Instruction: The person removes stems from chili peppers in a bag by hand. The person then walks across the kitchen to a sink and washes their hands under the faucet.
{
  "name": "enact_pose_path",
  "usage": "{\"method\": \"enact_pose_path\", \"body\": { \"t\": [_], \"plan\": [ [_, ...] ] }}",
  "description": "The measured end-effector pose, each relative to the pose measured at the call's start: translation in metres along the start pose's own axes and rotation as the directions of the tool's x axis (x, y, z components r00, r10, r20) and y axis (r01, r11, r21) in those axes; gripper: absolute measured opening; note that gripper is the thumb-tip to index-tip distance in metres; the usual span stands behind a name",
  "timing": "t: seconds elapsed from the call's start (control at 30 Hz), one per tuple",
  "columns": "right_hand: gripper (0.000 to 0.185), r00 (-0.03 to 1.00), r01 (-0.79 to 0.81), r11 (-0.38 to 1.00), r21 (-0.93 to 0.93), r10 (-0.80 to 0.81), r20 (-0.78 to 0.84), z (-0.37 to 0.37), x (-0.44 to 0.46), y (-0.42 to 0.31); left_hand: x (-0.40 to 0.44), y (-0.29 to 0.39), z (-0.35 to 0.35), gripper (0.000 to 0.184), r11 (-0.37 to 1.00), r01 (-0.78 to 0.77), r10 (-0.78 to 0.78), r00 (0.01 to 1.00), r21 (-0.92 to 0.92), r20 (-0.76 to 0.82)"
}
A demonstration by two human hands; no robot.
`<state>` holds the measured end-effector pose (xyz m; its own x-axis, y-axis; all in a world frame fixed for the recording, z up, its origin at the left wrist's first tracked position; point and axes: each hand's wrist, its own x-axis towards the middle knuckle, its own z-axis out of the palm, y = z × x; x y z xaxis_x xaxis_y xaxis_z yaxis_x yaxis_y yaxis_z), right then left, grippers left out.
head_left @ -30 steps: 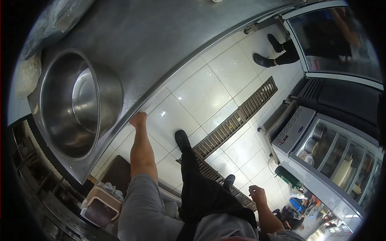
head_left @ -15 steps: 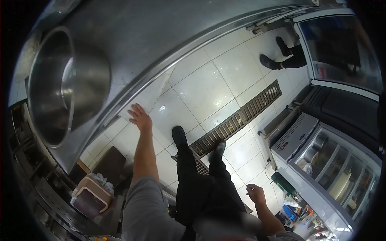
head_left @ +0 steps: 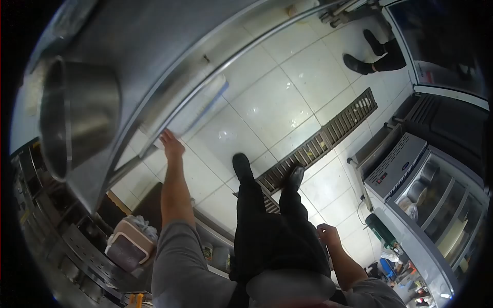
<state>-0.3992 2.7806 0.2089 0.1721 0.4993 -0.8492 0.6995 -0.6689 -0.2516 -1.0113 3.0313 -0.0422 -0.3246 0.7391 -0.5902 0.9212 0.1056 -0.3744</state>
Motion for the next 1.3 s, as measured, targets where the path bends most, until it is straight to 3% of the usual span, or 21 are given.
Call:
{"method": "enact_pose_path", "body": {
  "t": [0.07,0.13,0.17,0.3,0.47,0.57,0.63,0.7,0.77,0.8,0.87,0.9,0.97,1.0,1.03,1.1,1.13,1.17,1.2,1.23,1.3],
  "plan": [
    [0.017,0.995,0.103,0.995,0.011,-0.103,-0.016,0.006,-0.001,-0.002,-0.013,0.013,-0.021,0.088,0.989,-0.041,0.068,0.979,-0.142,0.194],
    [0.017,0.999,0.027,0.996,0.081,-0.026,-0.023,-0.006,-0.008,-0.053,-0.02,0.028,-0.001,0.109,0.913,0.08,-0.047,0.995,-0.399,0.092],
    [0.018,0.998,-0.059,0.988,0.141,0.063,-0.021,-0.014,-0.009,-0.074,-0.016,0.035,-0.008,0.109,0.91,0.074,-0.045,0.996,-0.407,0.082],
    [0.02,0.999,-0.045,0.983,0.177,0.05,-0.019,-0.006,-0.006,-0.082,-0.046,0.07,-0.008,0.111,0.838,0.038,-0.022,0.999,-0.545,0.035],
    [0.019,0.998,0.051,0.998,0.043,-0.053,0.045,0.003,-0.002,-0.07,-0.091,0.143,-0.029,0.101,0.74,0.083,-0.097,0.995,-0.668,0.016],
    [0.019,0.998,-0.018,0.999,-0.037,0.021,0.061,-0.007,0.0,-0.08,-0.119,0.197,-0.066,0.095,0.696,0.078,0.005,0.993,-0.713,0.114],
    [0.021,0.997,-0.035,0.997,-0.062,0.039,0.073,-0.013,0.001,-0.077,-0.136,0.237,-0.081,0.091,0.638,-0.02,0.137,0.987,-0.769,0.088],
    [0.023,0.996,0.026,0.996,-0.086,-0.019,0.082,-0.021,0.006,-0.073,-0.143,0.271,-0.103,0.084,0.543,-0.116,0.216,0.976,-0.832,0.005],
    [0.028,0.997,-0.019,0.991,-0.135,0.028,0.065,-0.034,0.004,-0.083,-0.131,0.303,-0.103,0.082,0.366,-0.264,0.304,0.94,-0.893,-0.153],
    [0.027,0.998,-0.027,0.991,-0.128,0.033,0.046,-0.039,0.004,-0.084,-0.124,0.315,-0.105,0.082,0.35,-0.258,0.303,0.941,-0.901,-0.151],
    [0.026,0.998,-0.047,0.994,-0.096,0.05,0.029,-0.05,0.003,-0.087,-0.114,0.324,-0.114,0.074,-0.005,-0.316,0.345,0.89,-0.949,-0.298],
    [0.026,0.998,-0.043,0.993,-0.108,0.047,0.042,-0.053,0.002,-0.084,-0.116,0.321,-0.112,0.074,-0.004,-0.304,0.334,0.898,-0.953,-0.287],
    [0.026,0.999,-0.015,0.997,-0.075,0.017,0.031,-0.057,0.005,-0.075,-0.123,0.301,-0.101,0.064,-0.115,-0.218,-0.129,0.971,-0.969,-0.203],
    [0.026,0.998,-0.005,0.996,-0.091,0.01,0.054,-0.058,0.008,-0.071,-0.132,0.287,-0.091,0.059,-0.067,-0.161,-0.326,0.936,-0.985,-0.131],
    [0.026,0.997,-0.015,0.996,-0.083,0.021,0.072,-0.059,0.01,-0.064,-0.144,0.272,-0.078,0.054,-0.03,-0.092,-0.506,0.86,-0.995,-0.065],
    [0.026,0.995,-0.027,0.997,-0.078,0.034,0.09,-0.06,0.015,-0.05,-0.159,0.268,-0.026,0.052,-0.152,0.25,-0.677,0.678,-0.956,0.285],
    [0.023,0.996,0.001,0.994,-0.106,0.008,0.088,-0.06,0.018,-0.043,-0.167,0.26,-0.027,0.052,-0.152,0.256,-0.674,0.679,-0.955,0.29],
    [0.021,0.996,0.022,0.991,-0.133,-0.011,0.086,-0.06,0.014,-0.048,-0.177,0.253,-0.031,0.047,-0.575,0.412,-0.433,0.579,-0.707,0.69],
    [0.021,0.995,-0.005,0.989,-0.145,0.02,0.102,-0.065,0.01,-0.054,-0.19,0.249,-0.036,0.043,-0.824,0.501,-0.038,0.416,-0.264,0.909],
    [0.025,0.995,0.019,0.99,-0.143,-0.005,0.1,-0.067,0.009,-0.051,-0.196,0.259,-0.029,0.043,-0.821,0.508,-0.034,0.413,-0.261,0.91],
    [0.025,0.997,0.037,0.994,-0.098,-0.029,0.078,-0.073,0.01,-0.035,-0.198,0.28,-0.019,0.037,-0.931,0.316,0.052,0.611,-0.183,0.79]
  ]
}}
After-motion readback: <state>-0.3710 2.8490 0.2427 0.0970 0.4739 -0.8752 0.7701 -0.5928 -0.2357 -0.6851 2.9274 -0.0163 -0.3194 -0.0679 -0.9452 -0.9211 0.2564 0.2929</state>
